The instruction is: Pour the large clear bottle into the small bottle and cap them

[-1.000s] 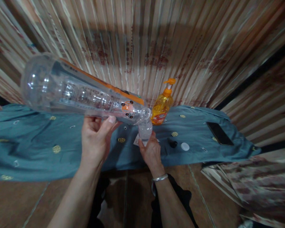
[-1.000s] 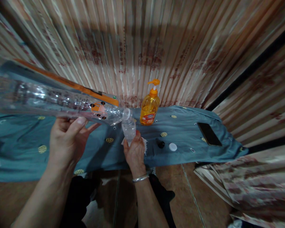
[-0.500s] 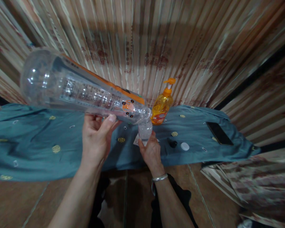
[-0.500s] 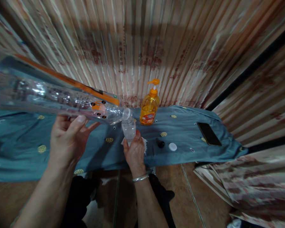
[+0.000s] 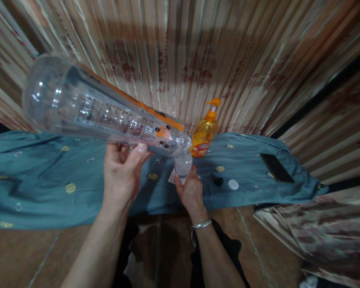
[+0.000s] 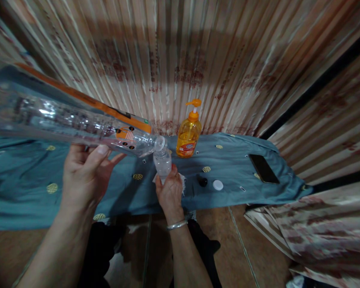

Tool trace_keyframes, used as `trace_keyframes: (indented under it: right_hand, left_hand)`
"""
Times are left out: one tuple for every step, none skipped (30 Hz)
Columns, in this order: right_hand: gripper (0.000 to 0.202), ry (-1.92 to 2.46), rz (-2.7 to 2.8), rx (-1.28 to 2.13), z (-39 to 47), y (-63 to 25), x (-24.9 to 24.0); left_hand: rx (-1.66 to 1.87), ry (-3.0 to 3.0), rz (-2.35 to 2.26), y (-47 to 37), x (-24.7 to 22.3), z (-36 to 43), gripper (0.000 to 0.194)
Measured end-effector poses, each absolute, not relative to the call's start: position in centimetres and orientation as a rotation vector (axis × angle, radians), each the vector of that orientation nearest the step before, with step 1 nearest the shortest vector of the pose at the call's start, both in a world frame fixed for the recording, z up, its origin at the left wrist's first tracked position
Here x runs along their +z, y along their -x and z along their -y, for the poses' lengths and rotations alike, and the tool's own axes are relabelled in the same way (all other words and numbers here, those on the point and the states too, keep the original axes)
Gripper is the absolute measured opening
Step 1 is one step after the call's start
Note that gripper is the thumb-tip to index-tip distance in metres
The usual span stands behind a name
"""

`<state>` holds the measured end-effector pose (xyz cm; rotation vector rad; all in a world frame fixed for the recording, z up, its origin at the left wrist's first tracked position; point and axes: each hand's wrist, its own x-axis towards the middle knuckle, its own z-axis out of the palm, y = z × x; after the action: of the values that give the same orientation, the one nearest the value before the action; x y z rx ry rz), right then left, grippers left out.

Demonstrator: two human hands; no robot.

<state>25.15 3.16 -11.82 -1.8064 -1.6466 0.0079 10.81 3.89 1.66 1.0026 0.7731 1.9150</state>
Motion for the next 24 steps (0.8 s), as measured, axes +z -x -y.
trace_keyframes:
  right_hand:
    - [0.049, 1.814, 1.647, 0.014, -3.16, -25.14, -11.76]
    - [0.050, 1.819, 1.645, 0.017, -3.16, -25.13, -11.74]
    - [0.049, 1.821, 1.645, 0.020, -3.17, -25.12, -11.74]
    - [0.049, 1.820, 1.644, 0.024, -3.18, -25.12, -11.76]
    - [0.048, 1.814, 1.646, 0.026, -3.19, -25.12, -11.80]
    - [0.048, 1.807, 1.648, 0.024, -3.20, -25.12, -11.85]
    - [0.048, 1.801, 1.650, 0.020, -3.21, -25.13, -11.88]
    - [0.048, 1.796, 1.653, 0.014, -3.20, -25.14, -11.90]
    - [0.049, 1.793, 1.655, 0.010, -3.20, -25.15, -11.89]
    - [0.050, 1.792, 1.656, 0.009, -3.18, -25.15, -11.86]
    - [0.050, 1.794, 1.656, 0.012, -3.16, -25.16, -11.83]
    - [0.049, 1.797, 1.656, 0.014, -3.15, -25.16, -11.79]
    - [0.049, 1.800, 1.656, 0.013, -3.13, -25.15, -11.76]
    - [0.049, 1.803, 1.655, 0.008, -3.12, -25.15, -11.76]
    - [0.049, 1.806, 1.654, -0.001, -3.11, -25.14, -11.78]
    - [0.049, 1.806, 1.653, -0.012, -3.11, -25.14, -11.82]
    - [0.049, 1.805, 1.651, -0.022, -3.11, -25.14, -11.87]
    - [0.050, 1.802, 1.649, -0.031, -3.11, -25.14, -11.94]
    - [0.050, 1.799, 1.645, -0.035, -3.11, -25.14, -11.99]
    - [0.049, 1.799, 1.642, -0.036, -3.11, -25.13, -12.03]
    - [0.048, 1.801, 1.640, -0.034, -3.12, -25.12, -12.06]
    - [0.048, 1.803, 1.641, -0.030, -3.13, -25.11, -12.06]
    - [0.048, 1.806, 1.643, -0.025, -3.14, -25.10, -12.04]
    - [0.048, 1.809, 1.646, -0.019, -3.15, -25.10, -12.02]
  left_hand:
    - [1.915, -0.997, -0.775, -10.80, 1.67, -3.89, 0.036]
    - [1.916, -0.992, -0.775, -10.78, 1.67, -3.91, 0.037]
    - [1.916, -0.988, -0.772, -10.77, 1.65, -3.94, 0.038]
    - [1.921, -0.984, -0.766, -10.77, 1.61, -3.98, 0.039]
    - [1.926, -0.979, -0.761, -10.76, 1.57, -4.03, 0.040]
    - [1.930, -0.975, -0.755, -10.76, 1.53, -4.09, 0.040]
    - [1.933, -0.971, -0.749, -10.76, 1.49, -4.13, 0.040]
    - [1.935, -0.968, -0.741, -10.76, 1.47, -4.17, 0.040]
    - [1.935, -0.966, -0.736, -10.77, 1.46, -4.19, 0.039]
    - [1.933, -0.967, -0.733, -10.78, 1.46, -4.21, 0.039]
    - [1.932, -0.969, -0.730, -10.79, 1.47, -4.22, 0.038]
    - [1.931, -0.973, -0.724, -10.80, 1.49, -4.22, 0.038]
    - [1.932, -0.977, -0.716, -10.81, 1.51, -4.23, 0.038]
    - [1.933, -0.981, -0.708, -10.82, 1.52, -4.23, 0.038]
    - [1.934, -0.984, -0.701, -10.83, 1.52, -4.24, 0.037]
    - [1.935, -0.986, -0.695, -10.84, 1.51, -4.25, 0.037]
    - [1.937, -0.987, -0.692, -10.85, 1.50, -4.26, 0.036]
    - [1.938, -0.988, -0.691, -10.86, 1.49, -4.26, 0.037]
    - [1.938, -0.990, -0.690, -10.86, 1.49, -4.27, 0.037]
    - [1.938, -0.993, -0.690, -10.87, 1.48, -4.27, 0.037]
    - [1.937, -0.995, -0.688, -10.87, 1.48, -4.27, 0.037]
    - [1.938, -0.995, -0.687, -10.88, 1.49, -4.27, 0.037]
    - [1.940, -0.994, -0.688, -10.88, 1.50, -4.26, 0.037]
    - [1.942, -0.991, -0.690, -10.88, 1.51, -4.25, 0.037]
